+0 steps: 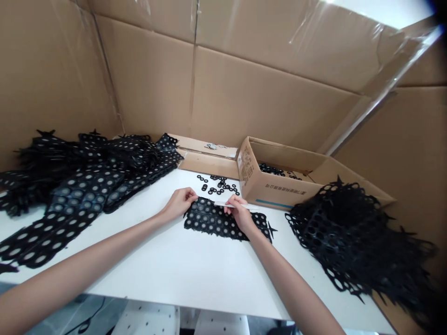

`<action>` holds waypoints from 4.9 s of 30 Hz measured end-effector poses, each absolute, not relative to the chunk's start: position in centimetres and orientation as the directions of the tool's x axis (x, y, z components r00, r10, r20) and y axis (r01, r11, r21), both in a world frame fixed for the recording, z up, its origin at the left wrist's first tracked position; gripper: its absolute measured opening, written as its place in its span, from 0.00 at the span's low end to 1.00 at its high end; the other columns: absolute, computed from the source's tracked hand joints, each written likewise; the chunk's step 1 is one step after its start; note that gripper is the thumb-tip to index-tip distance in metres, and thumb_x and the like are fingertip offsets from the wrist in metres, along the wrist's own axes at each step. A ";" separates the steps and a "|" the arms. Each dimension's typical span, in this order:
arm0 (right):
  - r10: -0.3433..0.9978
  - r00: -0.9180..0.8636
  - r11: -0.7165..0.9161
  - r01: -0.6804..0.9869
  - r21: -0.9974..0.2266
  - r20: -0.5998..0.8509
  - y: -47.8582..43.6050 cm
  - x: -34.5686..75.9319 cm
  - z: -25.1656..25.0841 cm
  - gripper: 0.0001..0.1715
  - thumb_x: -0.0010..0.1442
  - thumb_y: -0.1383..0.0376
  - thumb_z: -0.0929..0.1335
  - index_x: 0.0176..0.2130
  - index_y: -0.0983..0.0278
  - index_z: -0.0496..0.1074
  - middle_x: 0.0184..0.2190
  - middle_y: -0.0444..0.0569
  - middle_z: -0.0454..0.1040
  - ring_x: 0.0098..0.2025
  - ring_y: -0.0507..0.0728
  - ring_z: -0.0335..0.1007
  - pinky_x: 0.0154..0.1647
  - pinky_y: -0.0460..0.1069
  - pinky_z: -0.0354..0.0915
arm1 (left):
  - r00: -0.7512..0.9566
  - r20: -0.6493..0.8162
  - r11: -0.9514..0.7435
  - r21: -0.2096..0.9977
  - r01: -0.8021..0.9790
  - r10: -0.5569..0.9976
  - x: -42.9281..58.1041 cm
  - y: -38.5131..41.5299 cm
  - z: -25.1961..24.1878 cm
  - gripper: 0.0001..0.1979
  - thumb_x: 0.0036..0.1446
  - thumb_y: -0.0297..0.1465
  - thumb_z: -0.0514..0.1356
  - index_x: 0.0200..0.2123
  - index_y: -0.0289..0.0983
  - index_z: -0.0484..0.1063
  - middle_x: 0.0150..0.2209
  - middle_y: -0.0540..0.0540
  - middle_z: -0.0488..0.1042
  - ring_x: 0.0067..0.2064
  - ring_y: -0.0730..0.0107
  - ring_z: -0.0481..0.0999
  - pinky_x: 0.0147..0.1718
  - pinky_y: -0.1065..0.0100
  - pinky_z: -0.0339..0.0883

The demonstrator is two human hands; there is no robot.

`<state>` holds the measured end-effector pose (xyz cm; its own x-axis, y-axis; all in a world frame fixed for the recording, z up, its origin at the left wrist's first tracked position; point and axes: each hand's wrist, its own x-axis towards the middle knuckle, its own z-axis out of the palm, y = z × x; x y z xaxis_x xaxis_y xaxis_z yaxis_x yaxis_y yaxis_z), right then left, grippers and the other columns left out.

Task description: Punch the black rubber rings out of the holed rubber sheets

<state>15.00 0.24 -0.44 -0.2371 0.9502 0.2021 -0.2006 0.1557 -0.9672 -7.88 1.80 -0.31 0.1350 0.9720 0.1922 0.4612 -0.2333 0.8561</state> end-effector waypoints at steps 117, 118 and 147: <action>0.976 -0.102 0.185 -0.079 -0.979 0.193 0.8 16.6 -0.1 0.13 0.52 0.62 0.62 0.24 0.67 0.70 0.11 0.42 0.58 0.15 0.48 0.51 0.16 0.43 0.42 | 0.551 0.086 -0.474 0.630 0.616 0.830 -4.0 2.5 2.1 0.11 0.51 0.37 0.56 0.31 0.37 0.73 0.32 0.48 0.76 0.35 0.66 0.72 0.35 0.70 0.61; 0.978 -0.093 0.180 -0.082 -0.980 0.187 0.8 16.6 -0.1 0.12 0.50 0.64 0.62 0.22 0.67 0.69 0.11 0.42 0.58 0.15 0.48 0.51 0.16 0.43 0.42 | 0.548 0.069 -0.450 0.660 0.602 0.834 -3.8 2.7 2.0 0.12 0.50 0.39 0.56 0.30 0.37 0.73 0.31 0.48 0.76 0.34 0.66 0.72 0.34 0.70 0.61; 0.936 -0.315 0.172 0.011 -0.985 0.159 1.1 17.0 -0.2 0.10 0.51 0.63 0.67 0.23 0.66 0.65 0.16 0.43 0.68 0.18 0.48 0.58 0.21 0.43 0.53 | 0.323 0.198 -0.345 0.795 0.499 0.925 -2.8 2.1 -0.4 0.06 0.50 0.32 0.57 0.27 0.36 0.70 0.28 0.49 0.74 0.32 0.68 0.70 0.36 0.68 0.60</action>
<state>17.04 1.11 -0.17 -0.3152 0.9355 0.1594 0.0114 0.1717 -0.9851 -2.75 2.10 -0.36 0.3234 0.9253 0.1981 0.4986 -0.3446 0.7954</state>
